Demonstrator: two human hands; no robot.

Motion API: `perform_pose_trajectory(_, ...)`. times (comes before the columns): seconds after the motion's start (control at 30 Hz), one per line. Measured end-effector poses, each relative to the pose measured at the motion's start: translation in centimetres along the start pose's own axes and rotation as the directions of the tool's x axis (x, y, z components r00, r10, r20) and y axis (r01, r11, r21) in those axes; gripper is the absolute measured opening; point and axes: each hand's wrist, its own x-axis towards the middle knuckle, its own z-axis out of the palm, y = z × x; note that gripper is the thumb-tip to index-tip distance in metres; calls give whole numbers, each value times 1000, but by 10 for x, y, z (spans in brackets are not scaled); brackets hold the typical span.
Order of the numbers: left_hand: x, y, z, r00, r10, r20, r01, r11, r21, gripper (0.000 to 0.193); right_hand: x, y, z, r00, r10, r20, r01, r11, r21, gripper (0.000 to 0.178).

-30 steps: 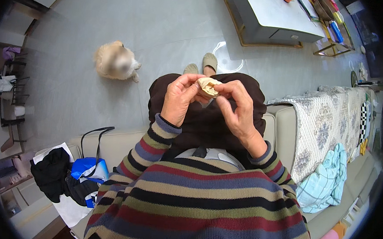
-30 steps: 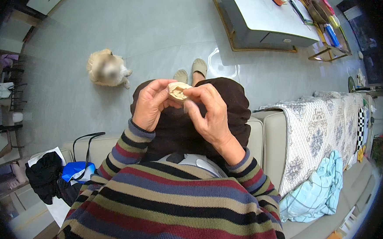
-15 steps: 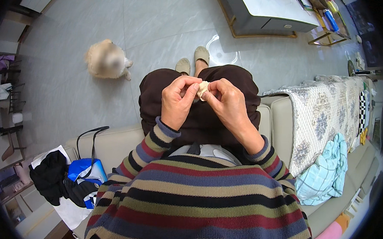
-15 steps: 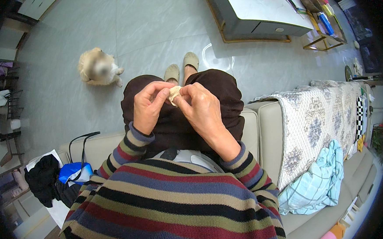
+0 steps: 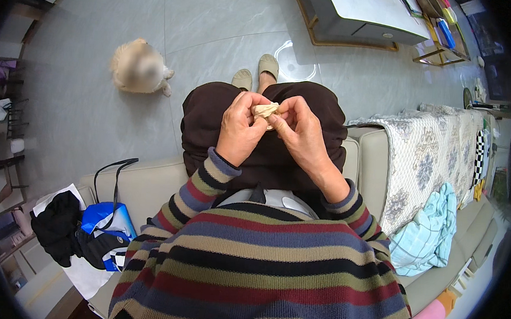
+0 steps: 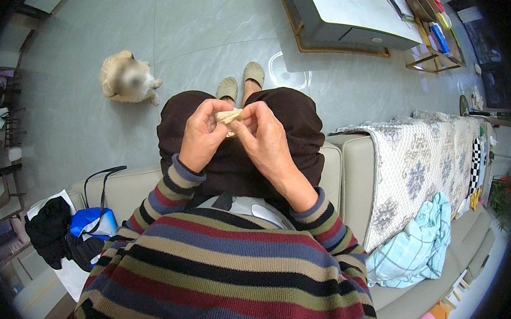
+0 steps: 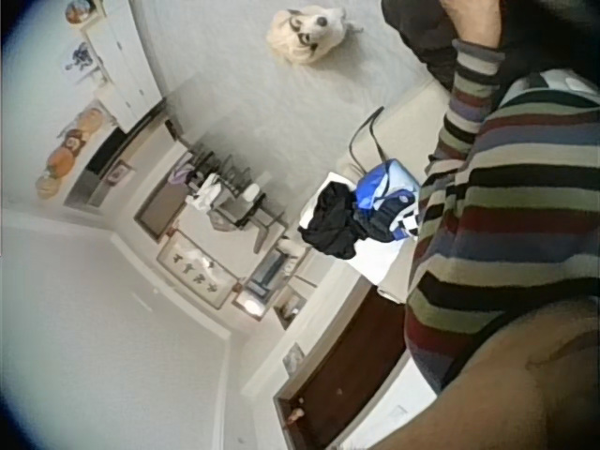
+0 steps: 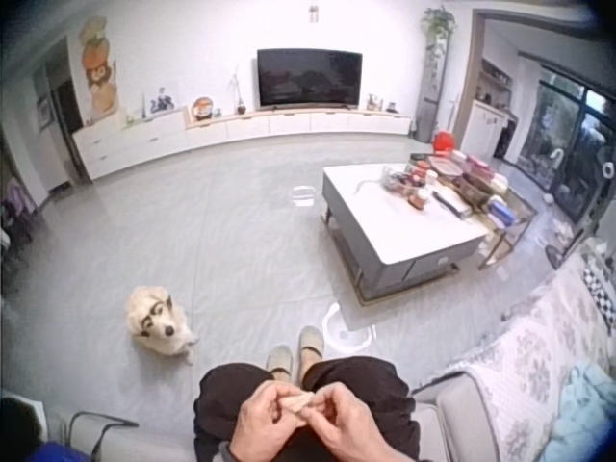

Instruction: The person wipes a white table with a pink cloth while holding a clear plastic container, then walks to the kitchen area and returns to the living room. The person sits on the sofa, puts on a pair of brown pants, and offers a piece of cloth to a small dog.

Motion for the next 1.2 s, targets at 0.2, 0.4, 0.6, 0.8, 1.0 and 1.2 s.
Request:
perform_pose_trajectory(0.2, 0, -4, 7, 955, 236, -182, -191, 953, 234, 23, -1, 6, 8, 978, 207, 22, -208, 975, 82, 14)
perform_pose_trajectory(0.4, 5, 3, 5, 926, 327, -189, -244, 900, 361, 20, -5, 38, 27, 943, 332, 27, -272, 720, 638, 13)
perform_pose_trajectory(0.6, 4, -9, 1, 965, 169, -200, -129, 972, 196, 16, -6, 15, 26, 870, 401, 286, -387, 197, 901, 21)
perform_pose_trajectory(0.8, 2, -17, -9, 980, -198, -7, 181, 910, -373, 19, -1, 22, 20, 883, 340, 324, -419, 257, 871, 21)
perform_pose_trajectory(1.0, -2, 1, -17, 919, -294, 263, 381, 484, -788, 27, 4, 40, 34, 905, 325, 276, -401, 432, 808, 16)
perform_pose_trajectory(1.2, -7, 4, -29, 927, -240, 288, 371, 466, -803, 31, 11, 33, 32, 911, 357, 206, -395, 612, 685, 23)
